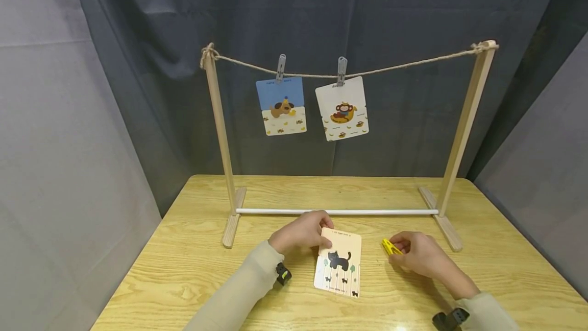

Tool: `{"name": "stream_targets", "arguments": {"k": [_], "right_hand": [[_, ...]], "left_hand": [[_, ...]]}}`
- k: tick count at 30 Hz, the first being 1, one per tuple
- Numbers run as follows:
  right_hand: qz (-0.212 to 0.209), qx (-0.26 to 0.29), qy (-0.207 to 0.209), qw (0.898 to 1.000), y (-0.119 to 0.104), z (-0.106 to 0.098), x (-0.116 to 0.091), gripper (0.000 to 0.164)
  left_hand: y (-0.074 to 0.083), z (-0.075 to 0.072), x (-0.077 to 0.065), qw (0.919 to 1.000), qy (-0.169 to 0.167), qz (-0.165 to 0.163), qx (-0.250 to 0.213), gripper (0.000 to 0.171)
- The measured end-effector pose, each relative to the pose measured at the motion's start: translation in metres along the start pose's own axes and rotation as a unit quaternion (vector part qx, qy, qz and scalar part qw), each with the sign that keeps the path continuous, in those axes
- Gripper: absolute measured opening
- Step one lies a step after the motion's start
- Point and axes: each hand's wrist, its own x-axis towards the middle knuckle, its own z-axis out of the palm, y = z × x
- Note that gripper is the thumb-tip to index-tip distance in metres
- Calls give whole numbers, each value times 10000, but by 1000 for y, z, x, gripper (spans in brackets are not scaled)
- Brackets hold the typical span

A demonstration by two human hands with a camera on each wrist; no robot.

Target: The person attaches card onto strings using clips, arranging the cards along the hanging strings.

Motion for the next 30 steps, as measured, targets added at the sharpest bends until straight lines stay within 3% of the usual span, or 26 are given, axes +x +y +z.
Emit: {"name": "stream_targets", "arguments": {"k": [7,15,30], "right_hand": [[39,55,154,9999,1,-1,1,42],[-69,102,442,9989,0,-2,1,39],[150,413,521,9977,2,-4,2,36]], "left_hand": [[0,-4,2,9985,73,229,-493,34],[0,-8,3,9977,166,288,-595,32],[4,-15,3,9951,338,324,-869,29]]}}
